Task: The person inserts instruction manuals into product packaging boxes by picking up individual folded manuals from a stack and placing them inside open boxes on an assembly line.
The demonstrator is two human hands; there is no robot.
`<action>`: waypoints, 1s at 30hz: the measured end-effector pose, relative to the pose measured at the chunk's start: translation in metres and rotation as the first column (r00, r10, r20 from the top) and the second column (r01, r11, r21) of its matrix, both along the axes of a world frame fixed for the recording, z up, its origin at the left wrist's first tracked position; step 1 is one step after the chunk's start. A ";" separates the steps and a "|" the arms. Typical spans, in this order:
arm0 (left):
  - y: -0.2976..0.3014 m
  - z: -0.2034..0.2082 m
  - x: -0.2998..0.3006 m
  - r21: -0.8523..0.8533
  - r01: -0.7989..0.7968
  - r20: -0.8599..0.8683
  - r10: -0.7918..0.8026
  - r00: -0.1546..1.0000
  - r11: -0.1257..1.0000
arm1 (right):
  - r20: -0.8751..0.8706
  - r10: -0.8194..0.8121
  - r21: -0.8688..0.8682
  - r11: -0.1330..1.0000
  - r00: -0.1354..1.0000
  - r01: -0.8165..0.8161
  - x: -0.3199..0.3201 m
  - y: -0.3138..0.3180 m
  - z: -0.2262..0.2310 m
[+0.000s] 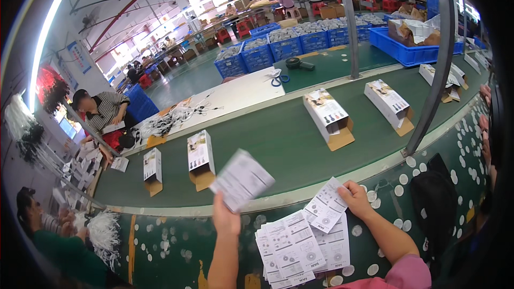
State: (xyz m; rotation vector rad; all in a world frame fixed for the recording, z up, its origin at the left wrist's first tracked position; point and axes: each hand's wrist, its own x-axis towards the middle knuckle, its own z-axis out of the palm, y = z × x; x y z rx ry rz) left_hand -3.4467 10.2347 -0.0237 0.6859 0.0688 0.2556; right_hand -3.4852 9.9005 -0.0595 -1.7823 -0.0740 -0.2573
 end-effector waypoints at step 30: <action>0.110 0.136 0.010 0.818 -0.575 0.508 -0.514 0.691 0.036 | 0.011 0.001 -0.071 0.997 1.000 0.000 0.008 0.161 -0.010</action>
